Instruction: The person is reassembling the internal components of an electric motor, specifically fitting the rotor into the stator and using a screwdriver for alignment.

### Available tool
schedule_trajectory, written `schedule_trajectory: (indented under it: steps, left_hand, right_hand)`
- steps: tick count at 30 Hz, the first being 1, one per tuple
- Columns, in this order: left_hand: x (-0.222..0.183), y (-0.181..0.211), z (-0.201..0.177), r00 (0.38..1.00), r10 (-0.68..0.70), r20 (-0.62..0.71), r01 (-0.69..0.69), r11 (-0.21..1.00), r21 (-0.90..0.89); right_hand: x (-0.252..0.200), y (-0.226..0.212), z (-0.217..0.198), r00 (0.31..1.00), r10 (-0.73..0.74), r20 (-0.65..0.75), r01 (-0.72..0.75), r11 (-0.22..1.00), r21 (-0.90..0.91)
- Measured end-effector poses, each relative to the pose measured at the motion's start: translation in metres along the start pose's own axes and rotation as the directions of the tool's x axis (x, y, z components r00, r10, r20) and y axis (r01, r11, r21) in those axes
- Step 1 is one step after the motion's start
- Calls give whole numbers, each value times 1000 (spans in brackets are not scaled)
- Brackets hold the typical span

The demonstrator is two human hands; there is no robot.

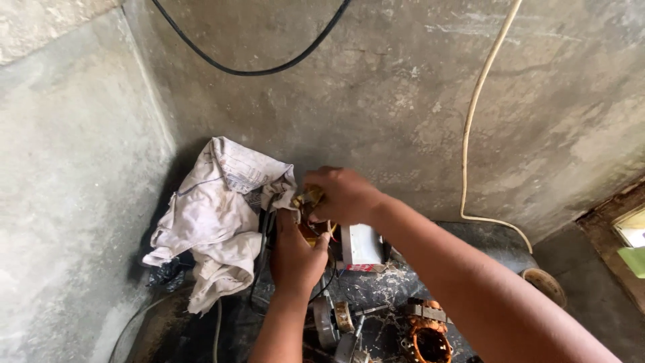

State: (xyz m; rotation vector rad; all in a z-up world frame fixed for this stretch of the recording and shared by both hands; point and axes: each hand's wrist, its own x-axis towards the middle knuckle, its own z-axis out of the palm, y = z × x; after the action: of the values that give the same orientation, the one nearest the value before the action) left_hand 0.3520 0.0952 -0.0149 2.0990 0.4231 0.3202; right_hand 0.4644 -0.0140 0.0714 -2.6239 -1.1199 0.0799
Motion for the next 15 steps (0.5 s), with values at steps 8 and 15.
schedule_trajectory:
  steps: [8, 15]
  left_hand:
    - [-7, 15, -12, 1000, -20, -4, 20, 1000, 0]
    - [4, -20, 20, 1000, 0, -13, 0, 1000, -9]
  right_hand:
    - [63, 26, -3, 961, 237, 141, -241, 971, 10]
    - [40, -39, 18, 993, 91, 74, -70, 965, -253]
